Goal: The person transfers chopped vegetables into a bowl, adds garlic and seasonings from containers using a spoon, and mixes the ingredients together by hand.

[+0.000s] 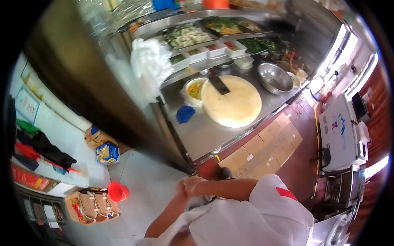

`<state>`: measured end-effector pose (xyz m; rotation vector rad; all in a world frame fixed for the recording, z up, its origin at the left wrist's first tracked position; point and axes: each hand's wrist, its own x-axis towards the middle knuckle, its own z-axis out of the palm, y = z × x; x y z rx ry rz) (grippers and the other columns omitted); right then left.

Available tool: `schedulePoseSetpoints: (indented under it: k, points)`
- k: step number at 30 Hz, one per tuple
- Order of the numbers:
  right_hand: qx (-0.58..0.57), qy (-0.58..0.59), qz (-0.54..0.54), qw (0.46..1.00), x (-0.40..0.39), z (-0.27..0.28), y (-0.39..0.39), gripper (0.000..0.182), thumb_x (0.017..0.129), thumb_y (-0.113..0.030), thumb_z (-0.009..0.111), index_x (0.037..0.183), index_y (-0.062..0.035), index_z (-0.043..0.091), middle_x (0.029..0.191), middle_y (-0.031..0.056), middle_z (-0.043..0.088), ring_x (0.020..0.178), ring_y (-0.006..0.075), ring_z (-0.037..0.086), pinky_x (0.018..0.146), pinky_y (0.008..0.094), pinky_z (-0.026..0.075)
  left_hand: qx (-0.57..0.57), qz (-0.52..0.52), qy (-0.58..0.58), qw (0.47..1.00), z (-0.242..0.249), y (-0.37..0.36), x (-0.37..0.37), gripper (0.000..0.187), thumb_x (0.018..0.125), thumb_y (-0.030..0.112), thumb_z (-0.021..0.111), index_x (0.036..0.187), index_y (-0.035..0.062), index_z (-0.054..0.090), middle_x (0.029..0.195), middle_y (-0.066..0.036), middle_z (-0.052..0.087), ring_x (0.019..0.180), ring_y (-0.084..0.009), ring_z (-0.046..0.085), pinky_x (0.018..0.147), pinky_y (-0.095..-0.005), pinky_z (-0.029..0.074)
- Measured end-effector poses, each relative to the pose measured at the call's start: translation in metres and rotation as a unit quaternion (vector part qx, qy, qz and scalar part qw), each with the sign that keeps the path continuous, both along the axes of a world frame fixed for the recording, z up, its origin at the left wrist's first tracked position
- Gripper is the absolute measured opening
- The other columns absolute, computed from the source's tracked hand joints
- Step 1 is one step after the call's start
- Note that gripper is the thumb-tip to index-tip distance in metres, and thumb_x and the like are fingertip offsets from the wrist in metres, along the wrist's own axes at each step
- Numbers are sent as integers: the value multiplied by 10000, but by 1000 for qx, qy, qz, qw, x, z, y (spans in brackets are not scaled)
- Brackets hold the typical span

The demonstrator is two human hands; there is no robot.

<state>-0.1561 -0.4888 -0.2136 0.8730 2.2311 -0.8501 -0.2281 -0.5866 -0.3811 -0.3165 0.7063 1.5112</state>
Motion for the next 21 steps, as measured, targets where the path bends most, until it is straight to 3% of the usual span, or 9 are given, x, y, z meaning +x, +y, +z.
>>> schedulePoseSetpoints:
  k: [3,5,10,13,16,17,18,20,21]
  points:
    - [66,68,4,995,47,31,75,303,779,-211,696,1039,-58,730,1120,134,709,1036,279,701,860,358,570,-97,-6,45,994,110,94,44,345,986,316,548,1188,45,618,1185,-134,667,1077,-289,653,985,-446,520]
    - [135,92,37,986,80,24,132,292,797,-180,686,1058,-58,725,1103,154,709,1049,277,697,864,370,572,-32,25,87,995,88,157,71,333,998,313,543,1175,40,617,1177,-131,667,1087,-287,648,987,-438,518]
    - [245,156,-109,951,166,2,280,211,807,-122,685,1006,-51,699,1078,181,677,1031,329,681,871,387,563,67,13,54,996,108,312,142,307,996,311,586,1165,56,612,1164,-88,645,1122,-246,610,1035,-420,479]
    - [238,326,-186,896,227,7,342,204,798,-144,703,981,-56,686,1062,179,656,980,371,669,843,429,555,105,-15,139,985,137,386,188,382,1013,247,577,1339,55,522,1244,-98,599,1170,-242,572,1048,-410,452]
    - [234,350,-274,865,265,21,384,190,801,-148,696,966,-57,673,1047,179,649,949,398,654,810,467,541,166,-63,259,949,134,443,217,471,1034,260,542,1438,45,434,1341,-117,555,1240,-256,534,1081,-394,415]
    - [252,372,-296,843,273,17,395,188,801,-147,695,964,-56,671,1049,174,649,946,397,654,804,466,541,188,-78,308,929,121,459,224,502,1041,270,529,1467,37,402,1382,-125,535,1274,-262,515,1101,-389,396]
    - [270,394,-318,819,278,9,403,187,800,-145,694,962,-55,668,1051,169,650,943,395,654,798,465,540,203,-108,458,859,106,474,227,520,1048,286,510,1478,23,383,1425,-141,497,1316,-270,476,1123,-388,365]
    - [288,424,-360,779,287,-17,421,183,796,-144,694,951,-53,665,1051,165,650,935,393,654,785,465,538,220,-154,713,648,82,497,232,559,1061,317,473,1499,-5,344,1509,-173,423,1401,-286,398,1166,-386,303]
    - [288,433,-379,765,291,-39,432,180,793,-146,695,943,-52,663,1049,167,650,929,393,654,779,465,536,214,-160,734,624,75,504,239,582,1064,328,460,1513,-12,310,1540,-186,367,1425,-288,359,1175,-391,283]
